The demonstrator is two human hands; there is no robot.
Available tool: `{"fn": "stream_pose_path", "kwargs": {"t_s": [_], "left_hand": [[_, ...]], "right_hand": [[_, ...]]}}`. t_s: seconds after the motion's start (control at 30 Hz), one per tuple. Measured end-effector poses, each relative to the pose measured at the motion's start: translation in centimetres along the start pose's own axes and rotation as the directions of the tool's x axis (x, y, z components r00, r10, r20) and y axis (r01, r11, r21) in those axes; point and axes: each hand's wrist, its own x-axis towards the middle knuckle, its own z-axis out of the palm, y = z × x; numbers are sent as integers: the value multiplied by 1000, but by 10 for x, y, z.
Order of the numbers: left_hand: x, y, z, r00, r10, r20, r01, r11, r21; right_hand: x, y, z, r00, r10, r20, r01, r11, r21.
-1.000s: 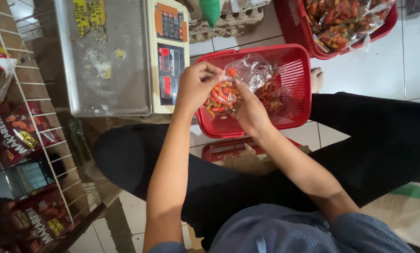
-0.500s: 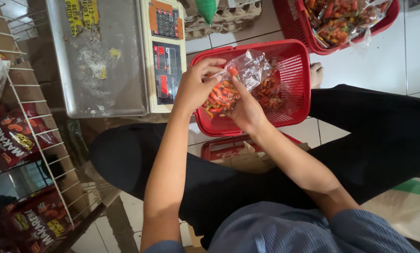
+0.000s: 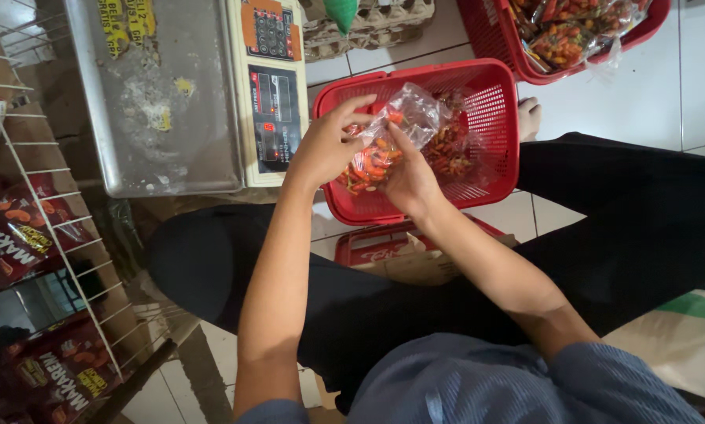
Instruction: The person sits on the floor and repeatedly weighs small portions of red snacks on a digital scale. They then transfer the snacks into clear plastic bags, tie the bags shut by hand, and place the finished packages into a red basket.
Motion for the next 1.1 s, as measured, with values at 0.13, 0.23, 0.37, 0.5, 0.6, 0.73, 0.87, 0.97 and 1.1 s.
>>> {"fn": "stream_pose_path", "kwargs": {"t_s": [0.13, 0.23, 0.37, 0.5, 0.6, 0.73, 0.87, 0.97, 1.1], "left_hand": [[4, -8, 1, 997, 65, -37, -63, 997, 34], [5, -9, 4, 999, -12, -47, 10, 1000, -29], [6, -2, 9, 989, 71, -126, -61, 995, 77], [5, 7, 9, 996, -4, -86, 0, 999, -50], [7, 9, 9, 997, -1, -80, -3, 999, -50], [8, 1, 11, 992, 70, -102, -69, 997, 16], [9, 0, 11, 996, 24, -81, -30, 997, -70], [9, 1, 12, 996, 35, -79, -35, 999, 9], [8, -1, 13, 992, 52, -117, -46, 997, 59]], "right_hand": [[1, 0, 3, 1000, 1, -27, 1, 998, 59], [-4, -3, 15, 999, 33, -42, -29, 995, 94], [-11, -2, 19, 994, 4, -106, 2, 998, 58], [-1, 2, 3, 1000, -14, -9, 15, 994, 109], [3, 1, -2, 996, -15, -92, 26, 993, 117], [11, 4, -8, 995, -75, -67, 84, 986, 144], [16, 2, -16, 998, -52, -37, 58, 983, 172], [20, -4, -20, 993, -75, -86, 86, 987, 135], [16, -13, -15, 994, -85, -75, 93, 988, 121]]}}
